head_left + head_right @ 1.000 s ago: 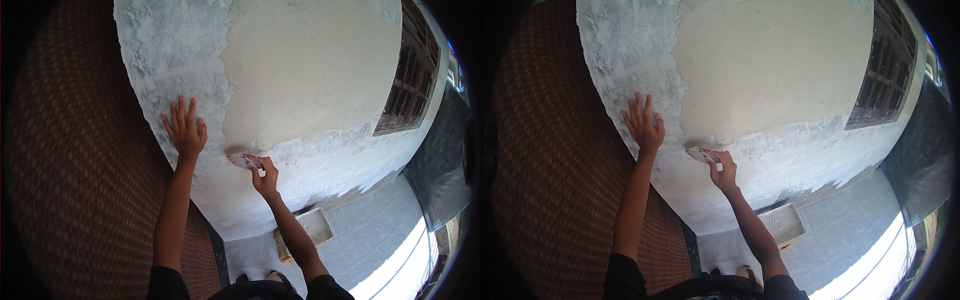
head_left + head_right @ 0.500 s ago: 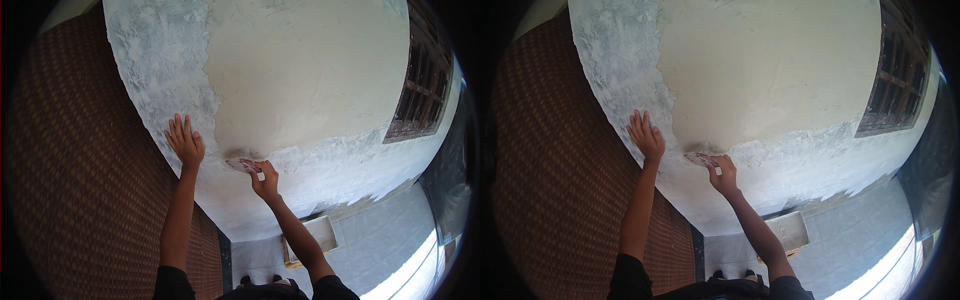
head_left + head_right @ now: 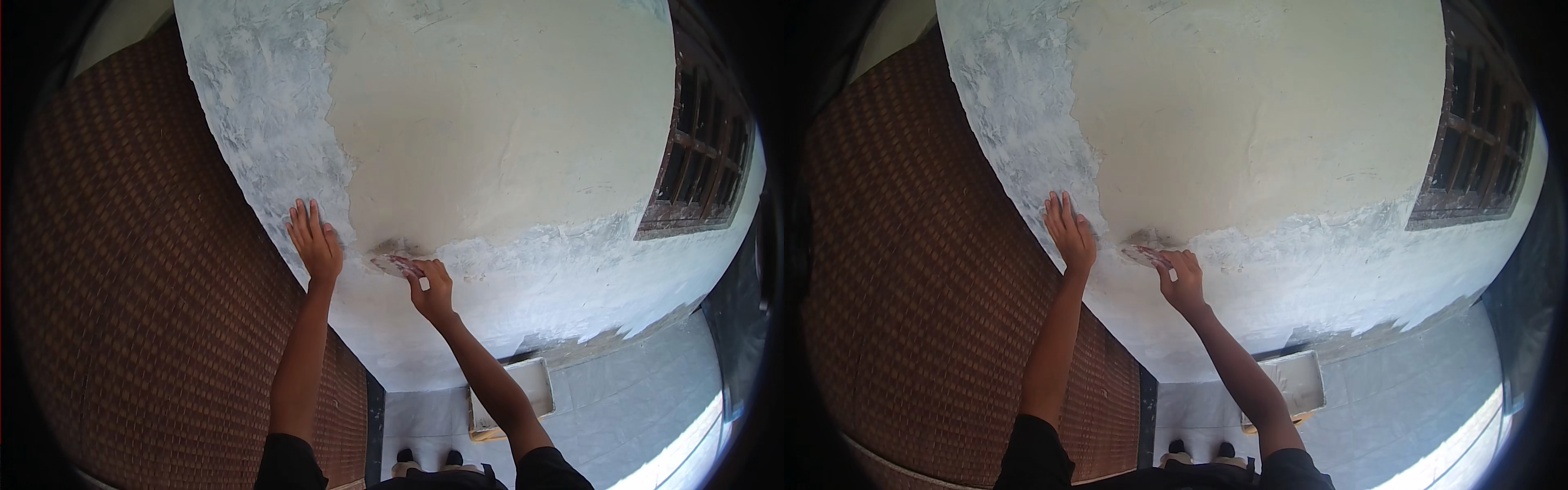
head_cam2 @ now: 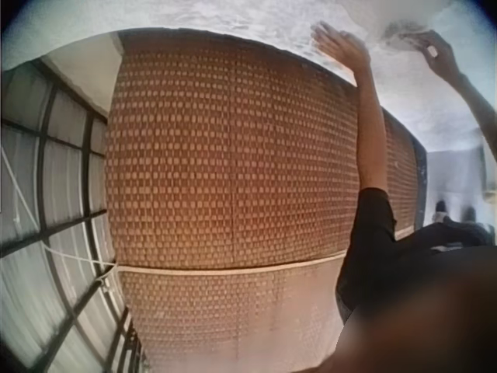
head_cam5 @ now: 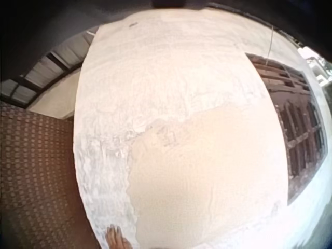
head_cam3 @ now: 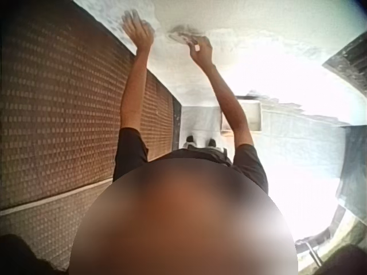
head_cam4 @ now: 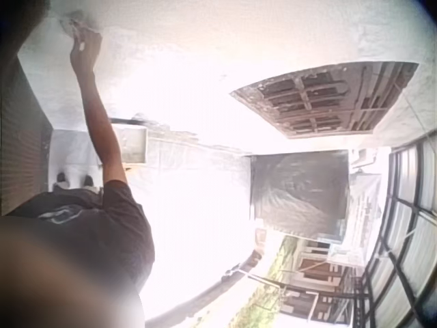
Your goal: The person applies wall filler to a damaged section of an exterior wall using a putty knife.
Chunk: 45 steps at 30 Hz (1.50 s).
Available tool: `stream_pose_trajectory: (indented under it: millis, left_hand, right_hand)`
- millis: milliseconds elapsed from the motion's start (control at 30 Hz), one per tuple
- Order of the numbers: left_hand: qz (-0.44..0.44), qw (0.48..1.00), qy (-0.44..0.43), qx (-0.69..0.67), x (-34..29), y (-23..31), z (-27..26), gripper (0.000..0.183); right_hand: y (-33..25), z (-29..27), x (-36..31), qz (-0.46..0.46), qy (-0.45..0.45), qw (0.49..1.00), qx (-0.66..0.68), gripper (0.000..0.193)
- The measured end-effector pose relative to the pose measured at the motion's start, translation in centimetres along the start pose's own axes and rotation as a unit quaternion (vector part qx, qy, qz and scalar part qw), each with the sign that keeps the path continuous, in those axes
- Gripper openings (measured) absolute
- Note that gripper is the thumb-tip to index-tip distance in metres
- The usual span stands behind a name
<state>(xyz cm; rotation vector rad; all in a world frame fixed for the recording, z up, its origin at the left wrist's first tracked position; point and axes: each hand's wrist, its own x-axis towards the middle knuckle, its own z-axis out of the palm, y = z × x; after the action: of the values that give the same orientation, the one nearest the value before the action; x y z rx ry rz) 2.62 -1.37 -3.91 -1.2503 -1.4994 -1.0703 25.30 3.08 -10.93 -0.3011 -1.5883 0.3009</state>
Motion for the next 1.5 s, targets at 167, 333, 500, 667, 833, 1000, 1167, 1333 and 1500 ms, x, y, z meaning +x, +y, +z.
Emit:
stream_pose_trajectory:
  millis: [167,333,500,667,833,1000,1167,1333,1500]
  left_hand:
    - [0.020,1.000,-0.011,0.010,-0.5,-0.7,0.1,0.050]
    - [0.034,0.999,0.003,0.016,-1.0,-2.0,0.4,0.050]
    - [0.045,0.998,0.037,-0.003,-1.4,-2.0,2.0,0.048]
    - [0.066,0.996,0.062,0.015,-1.9,-3.0,2.2,0.047]
    - [0.064,0.996,0.065,0.009,-1.8,-2.9,2.4,0.047]
    - [0.069,0.996,0.058,0.006,-2.5,-3.5,2.5,0.046]
    - [0.073,0.996,0.060,-0.001,-2.4,-3.3,2.5,0.047]
    - [0.062,0.995,0.072,-0.004,-2.6,-4.1,2.2,0.045]
    - [0.073,0.996,0.047,-0.002,-2.8,-3.4,2.4,0.045]
  right_hand:
    - [1.2,1.8,-0.4,0.004,-0.031,0.996,-0.079,0.023]
    - [-0.1,0.3,0.3,0.097,0.140,0.984,-0.052,0.018]
    - [-0.8,2.5,-0.7,-0.038,-0.092,0.994,-0.047,0.012]
    - [-0.7,1.4,-0.2,0.098,0.140,0.981,-0.091,0.015]
    - [-1.0,2.8,-0.8,-0.074,-0.091,0.988,-0.101,0.016]
    - [0.1,2.4,-1.5,0.121,0.157,0.974,-0.108,0.016]
    - [-0.8,4.2,-2.6,-0.004,-0.050,0.995,-0.090,0.020]
    - [-1.2,3.8,-1.3,0.153,0.138,0.968,-0.144,0.018]
    - [-1.3,4.0,-2.2,0.090,0.061,0.991,-0.078,0.016]
